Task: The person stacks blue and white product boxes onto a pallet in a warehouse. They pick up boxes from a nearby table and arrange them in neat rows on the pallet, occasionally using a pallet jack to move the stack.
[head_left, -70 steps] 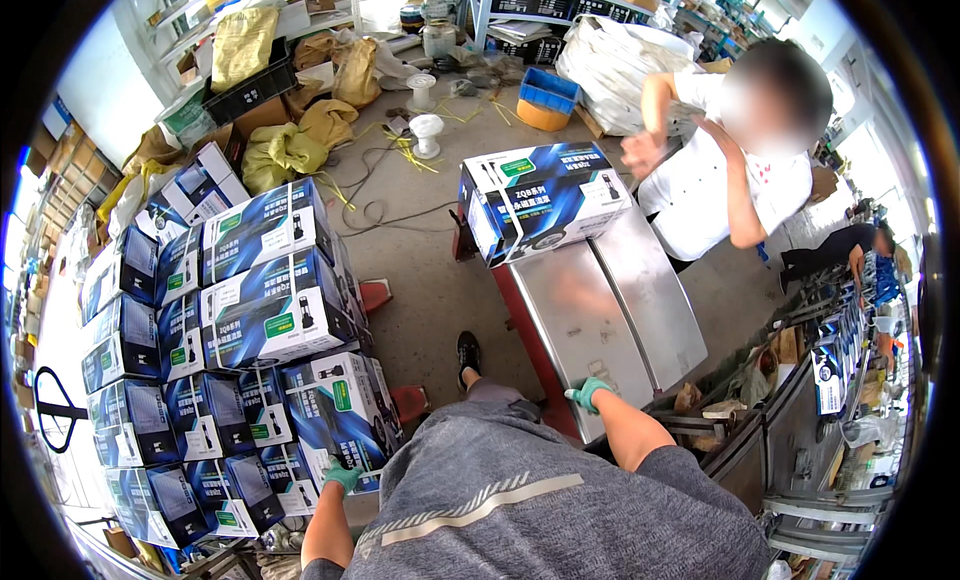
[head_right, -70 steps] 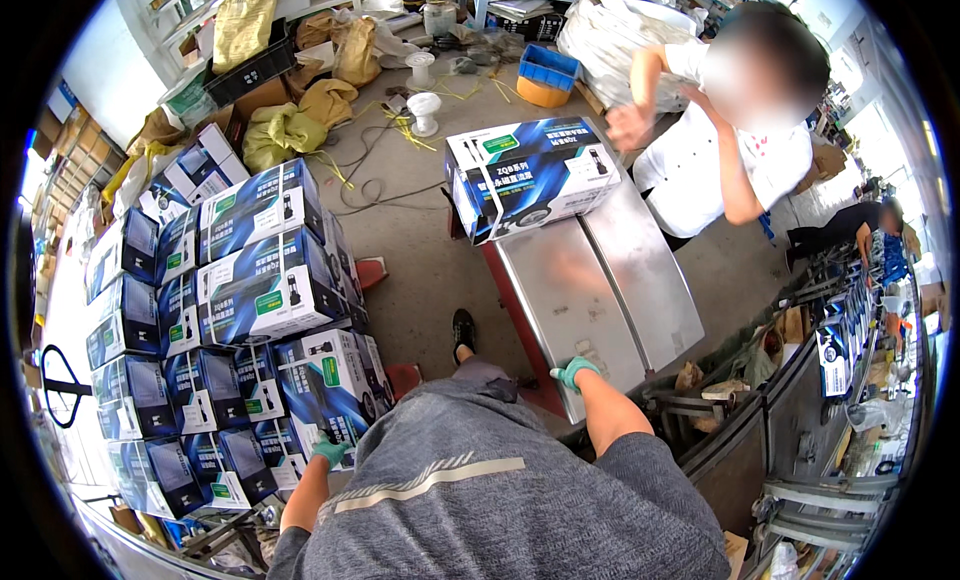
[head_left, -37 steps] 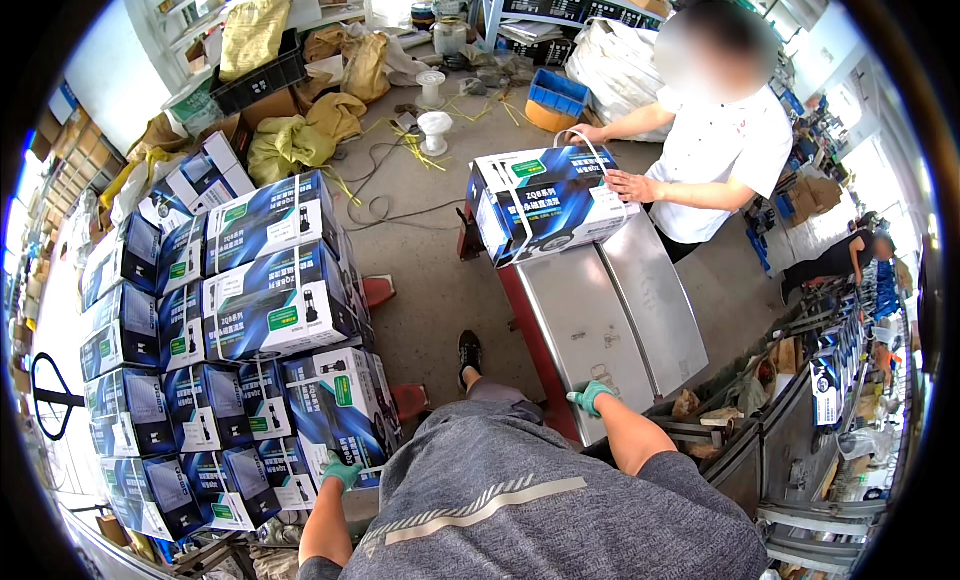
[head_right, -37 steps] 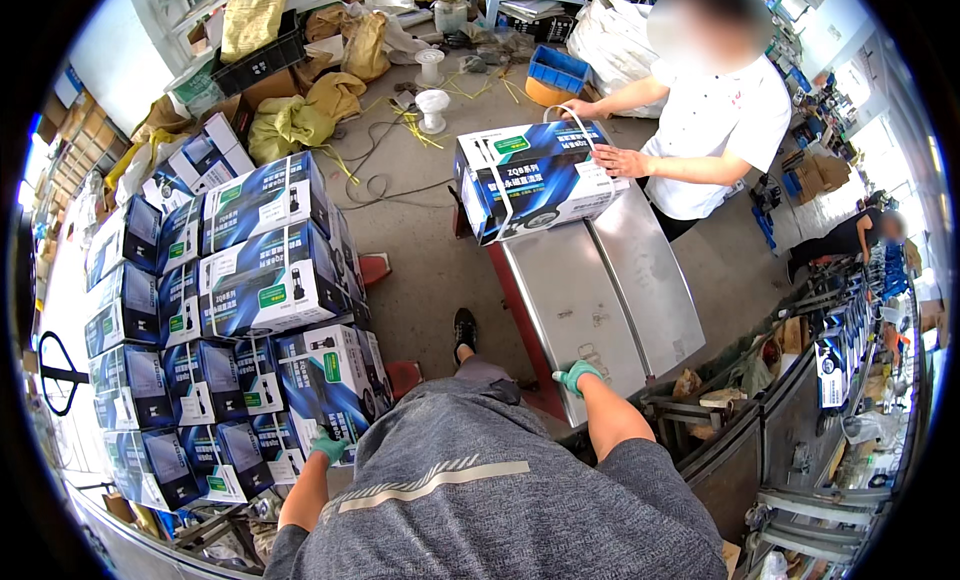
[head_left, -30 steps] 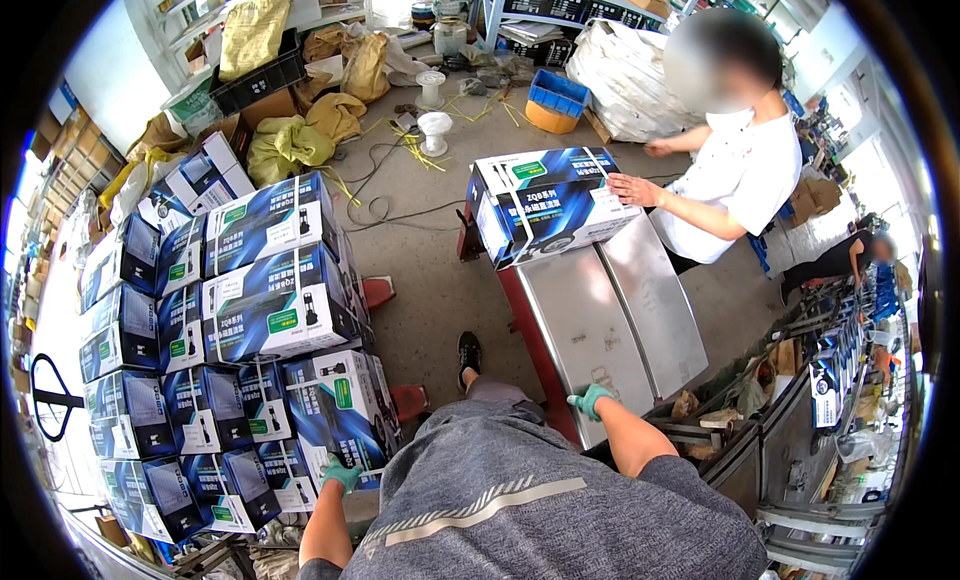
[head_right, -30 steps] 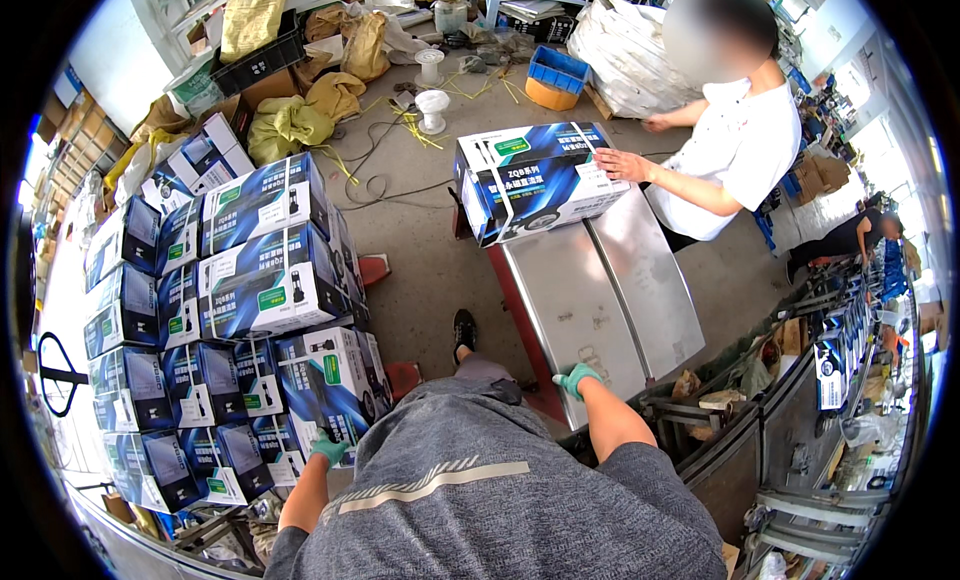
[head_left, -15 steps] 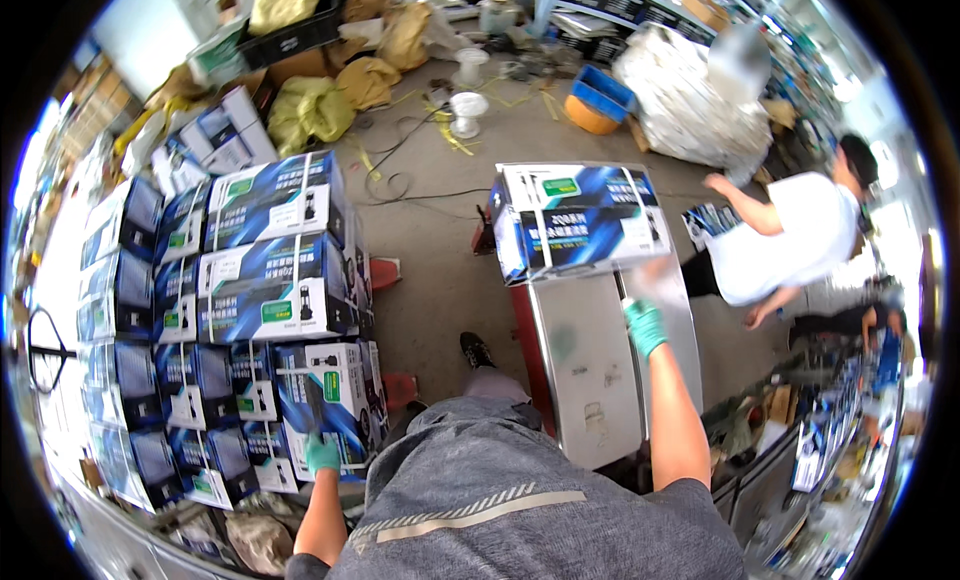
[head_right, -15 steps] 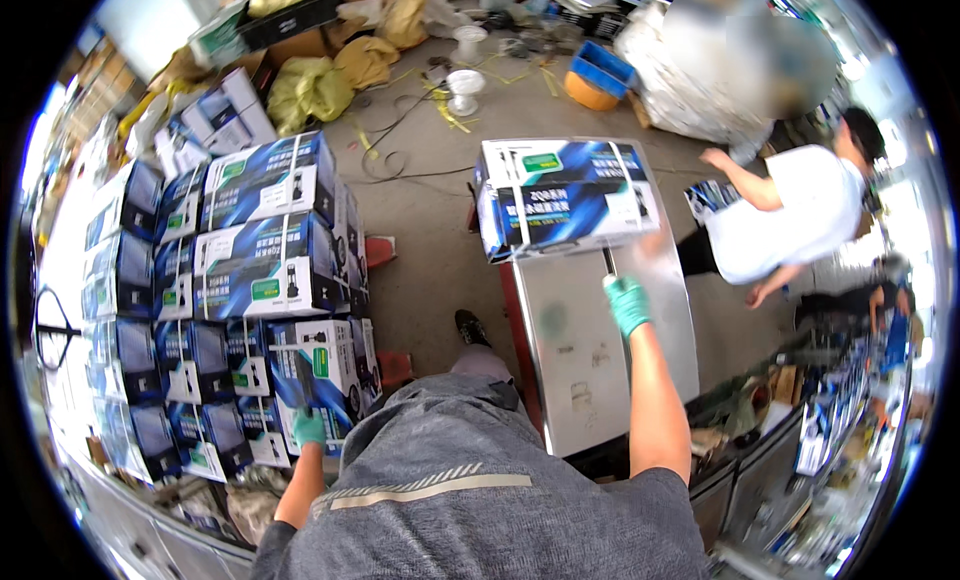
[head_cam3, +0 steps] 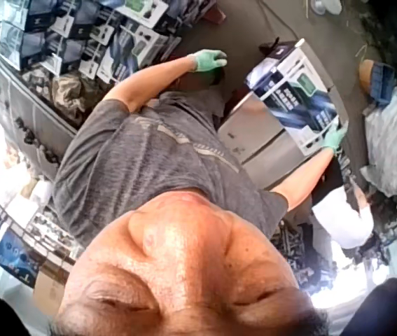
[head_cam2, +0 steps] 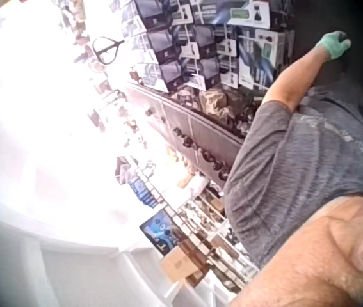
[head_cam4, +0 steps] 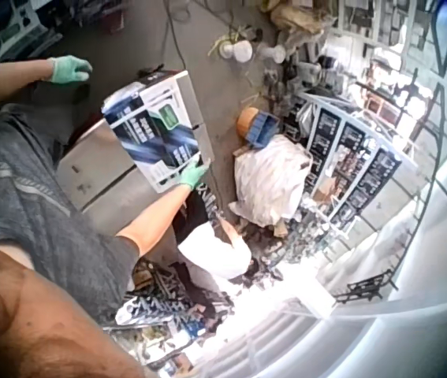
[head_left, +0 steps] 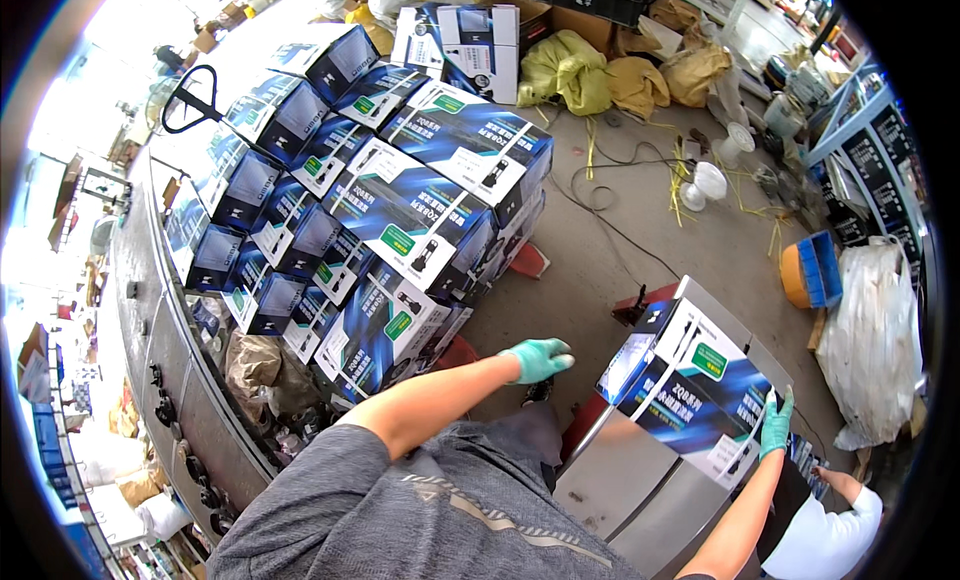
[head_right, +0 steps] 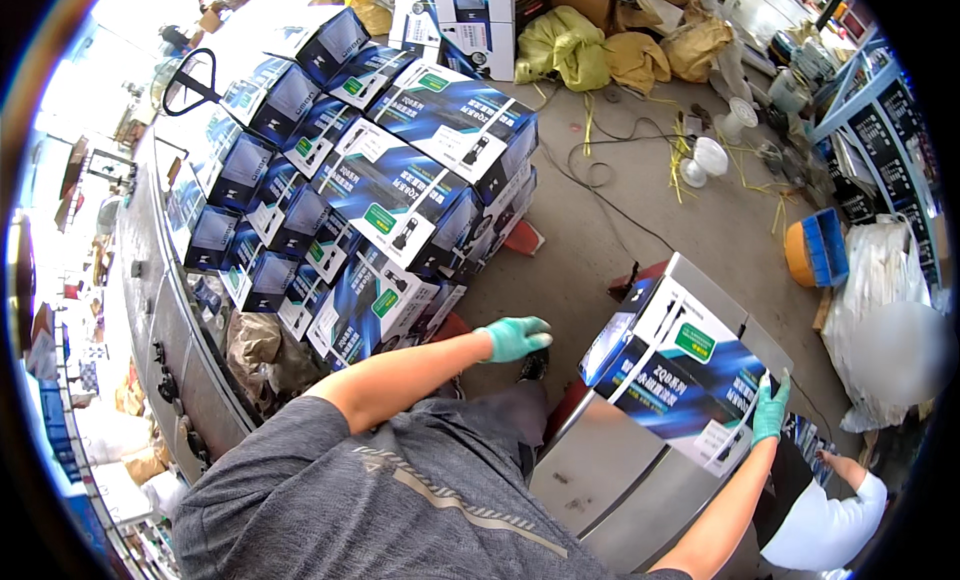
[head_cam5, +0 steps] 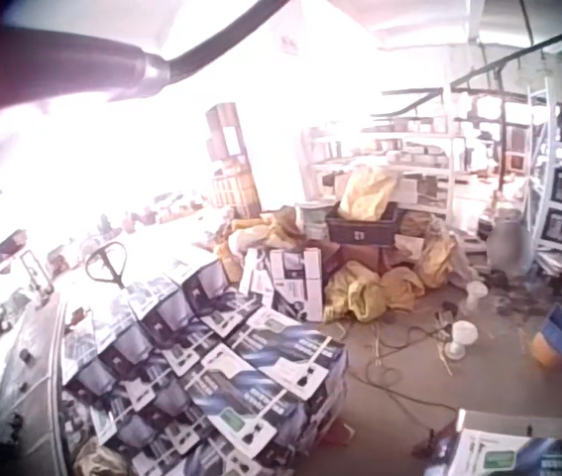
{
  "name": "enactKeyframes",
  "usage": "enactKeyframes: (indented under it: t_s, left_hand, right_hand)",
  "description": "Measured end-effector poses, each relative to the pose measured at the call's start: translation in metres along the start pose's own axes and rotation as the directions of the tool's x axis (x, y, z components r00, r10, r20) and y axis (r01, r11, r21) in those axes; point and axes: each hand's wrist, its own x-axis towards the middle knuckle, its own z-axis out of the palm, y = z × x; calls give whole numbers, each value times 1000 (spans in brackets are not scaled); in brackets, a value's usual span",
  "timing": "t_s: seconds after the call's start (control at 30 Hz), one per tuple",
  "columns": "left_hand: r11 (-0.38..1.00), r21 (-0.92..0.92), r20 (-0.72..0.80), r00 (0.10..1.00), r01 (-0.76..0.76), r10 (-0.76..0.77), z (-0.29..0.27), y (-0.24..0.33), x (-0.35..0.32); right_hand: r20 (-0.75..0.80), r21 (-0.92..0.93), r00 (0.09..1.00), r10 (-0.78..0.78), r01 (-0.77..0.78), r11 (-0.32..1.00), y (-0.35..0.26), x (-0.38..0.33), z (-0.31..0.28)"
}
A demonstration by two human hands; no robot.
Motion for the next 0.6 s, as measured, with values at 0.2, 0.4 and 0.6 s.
enactKeyframes:
  t_s: [0.2, 0.4, 0.6]
  left_hand:
    - [794, -496, 357, 916, 352, -183, 59, 78, 49]
    - [331, -830, 455, 888, 449, -66, 109, 69, 91]
    - [162, -852, 499, 866, 497, -31, 126, 60, 117]
  right_hand:
    - [222, 344, 961, 165, -235, 909, 37, 9, -17]
    - [338, 567, 918, 206, -373, 734, 10, 9, -18]
    - [519, 699, 811, 269, -585, 413, -32, -5, -17]
